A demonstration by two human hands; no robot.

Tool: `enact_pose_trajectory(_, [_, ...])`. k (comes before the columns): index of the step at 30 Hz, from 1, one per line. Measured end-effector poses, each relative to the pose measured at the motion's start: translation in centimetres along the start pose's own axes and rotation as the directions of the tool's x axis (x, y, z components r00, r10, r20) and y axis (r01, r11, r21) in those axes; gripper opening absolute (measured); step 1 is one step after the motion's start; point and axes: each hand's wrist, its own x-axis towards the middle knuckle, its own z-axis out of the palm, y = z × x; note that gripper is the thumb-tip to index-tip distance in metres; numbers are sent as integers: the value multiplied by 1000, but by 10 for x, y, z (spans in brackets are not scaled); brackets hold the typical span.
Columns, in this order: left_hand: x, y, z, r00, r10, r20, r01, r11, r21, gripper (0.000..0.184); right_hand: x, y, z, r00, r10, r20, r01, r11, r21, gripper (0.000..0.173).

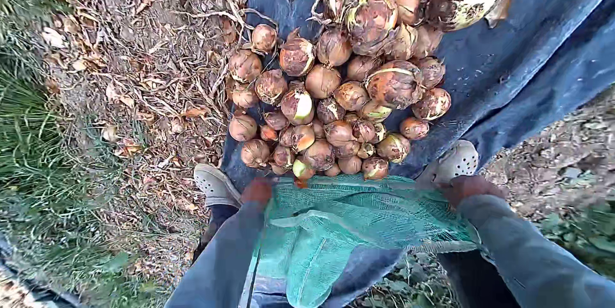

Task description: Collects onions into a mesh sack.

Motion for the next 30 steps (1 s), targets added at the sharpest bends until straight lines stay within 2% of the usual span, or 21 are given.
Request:
enact_pose_trajectory(1, [5, 11, 2, 997, -41, -69, 43, 999, 21, 42, 7, -1, 1, 999, -7, -51, 7, 1000, 5, 47])
enact_pose_trajectory(3, [14, 26, 4, 979, -110, -173, 122, 991, 60, 41, 17, -9, 0, 989, -23, -145, 25, 1000, 12, 49])
enact_pose_trajectory(6, [18, 14, -2, 956, -108, -273, 134, 988, 78, 41, 35, -29, 5, 985, -3, -170, 9, 999, 40, 47])
enact_pose_trajectory(8, [13, 0, -21, 945, -104, -311, 132, 989, 70, 41, 39, -45, 10, 986, 3, -164, 11, 996, 85, 45])
enact_pose_trajectory(12, [13, -17, -79, 919, -37, -392, 110, 980, 166, 39, 22, -80, 10, 993, -9, -115, 31, 981, 193, 37])
enact_pose_trajectory(15, [21, -1, -122, 882, 73, -465, 43, 971, 234, 41, 23, -90, -5, 992, -38, -117, 59, 982, 181, 35])
enact_pose_trajectory(18, [12, 46, -141, 876, 136, -462, -7, 963, 270, 40, 43, -59, -36, 967, -82, -240, 126, 977, 174, 40])
enact_pose_trajectory(21, [3, 84, -138, 870, 232, -435, -89, 942, 325, 43, 46, -41, -96, 934, -32, -355, 107, 975, 193, 38])
enact_pose_trajectory(23, [-8, 98, -140, 886, 237, -398, -108, 941, 321, 45, 40, -35, -132, 916, 3, -400, 102, 966, 239, 41])
enact_pose_trajectory(25, [-36, 120, -165, 882, 227, -414, -108, 951, 291, 48, 23, -33, -176, 865, 10, -501, 170, 935, 311, 35])
enact_pose_trajectory(26, [-55, 126, -176, 848, 252, -467, -143, 956, 257, 47, 13, -32, -196, 807, 6, -591, 254, 900, 355, 32])
enact_pose_trajectory(27, [-70, 131, -186, 771, 312, -555, -230, 949, 214, 44, 5, -30, -216, 733, 0, -680, 375, 835, 404, 35])
enact_pose_trajectory(28, [-80, 139, -196, 660, 384, -645, -367, 915, 169, 40, 0, -31, -240, 675, -19, -738, 510, 735, 448, 46])
enact_pose_trajectory(29, [-81, 151, -207, 541, 451, -710, -521, 843, 138, 35, -2, -37, -264, 648, -42, -760, 614, 618, 490, 58])
enact_pose_trajectory(30, [-76, 166, -218, 453, 496, -741, -645, 756, 112, 33, 1, -48, -286, 644, -61, -762, 670, 526, 524, 68])
